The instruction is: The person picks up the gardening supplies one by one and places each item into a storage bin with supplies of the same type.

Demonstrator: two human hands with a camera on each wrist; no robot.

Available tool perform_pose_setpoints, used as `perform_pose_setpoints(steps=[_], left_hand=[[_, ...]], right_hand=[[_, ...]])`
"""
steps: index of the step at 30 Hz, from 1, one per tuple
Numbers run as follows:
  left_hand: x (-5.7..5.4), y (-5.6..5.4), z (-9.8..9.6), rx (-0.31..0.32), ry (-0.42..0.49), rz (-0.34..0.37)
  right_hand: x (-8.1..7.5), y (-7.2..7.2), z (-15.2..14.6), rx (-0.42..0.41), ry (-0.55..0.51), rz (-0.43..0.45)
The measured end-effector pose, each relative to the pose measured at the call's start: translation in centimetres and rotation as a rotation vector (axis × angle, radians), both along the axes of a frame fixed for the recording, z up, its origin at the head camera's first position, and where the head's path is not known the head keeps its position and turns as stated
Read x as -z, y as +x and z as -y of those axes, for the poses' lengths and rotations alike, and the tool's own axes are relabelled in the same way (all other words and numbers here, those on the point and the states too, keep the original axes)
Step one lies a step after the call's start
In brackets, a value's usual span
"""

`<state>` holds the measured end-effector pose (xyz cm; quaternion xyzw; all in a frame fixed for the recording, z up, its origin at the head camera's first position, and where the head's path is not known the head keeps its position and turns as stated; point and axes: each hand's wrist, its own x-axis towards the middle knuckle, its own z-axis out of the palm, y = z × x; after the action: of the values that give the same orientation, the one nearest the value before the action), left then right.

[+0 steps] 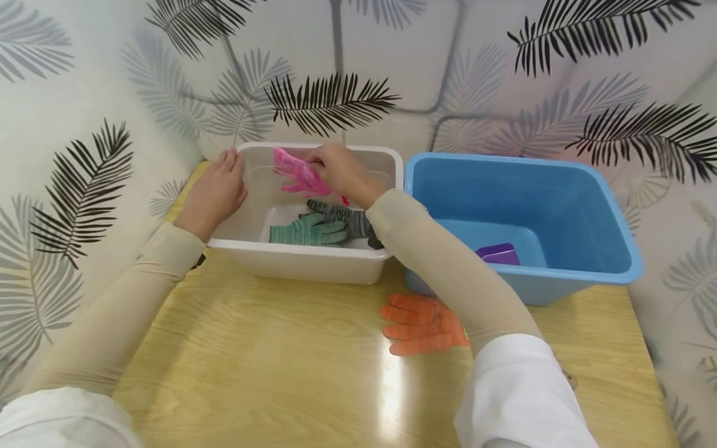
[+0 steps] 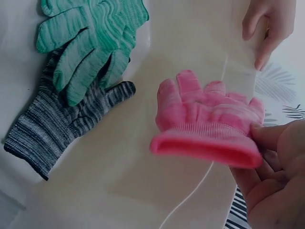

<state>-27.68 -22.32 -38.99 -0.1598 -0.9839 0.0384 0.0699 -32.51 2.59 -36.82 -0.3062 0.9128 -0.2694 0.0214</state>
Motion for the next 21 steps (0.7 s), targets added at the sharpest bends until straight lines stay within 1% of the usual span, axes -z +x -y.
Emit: perform_pose_setpoints(steps=[8,11,17,21], left_hand=[[-0.2,0.1,-0.1,-0.001,0.015,0.001],[-0.2,0.1,-0.1,-0.001,0.016,0.005],[-0.2,0.1,-0.1,0.004,0.015,-0.004],[-0.2,0.1,-0.2,0.003,0.013,-0.010]], right_hand=[[0.4,-0.1,0.0,-0.001,0.069,0.018],[0.5,-0.1,0.1,0.000,0.084,0.019],[1.0,-0.3,0.1,-0.006,0.106,0.054],[1.2,-0.4,0.0,-0.018,0.130,0.055]])
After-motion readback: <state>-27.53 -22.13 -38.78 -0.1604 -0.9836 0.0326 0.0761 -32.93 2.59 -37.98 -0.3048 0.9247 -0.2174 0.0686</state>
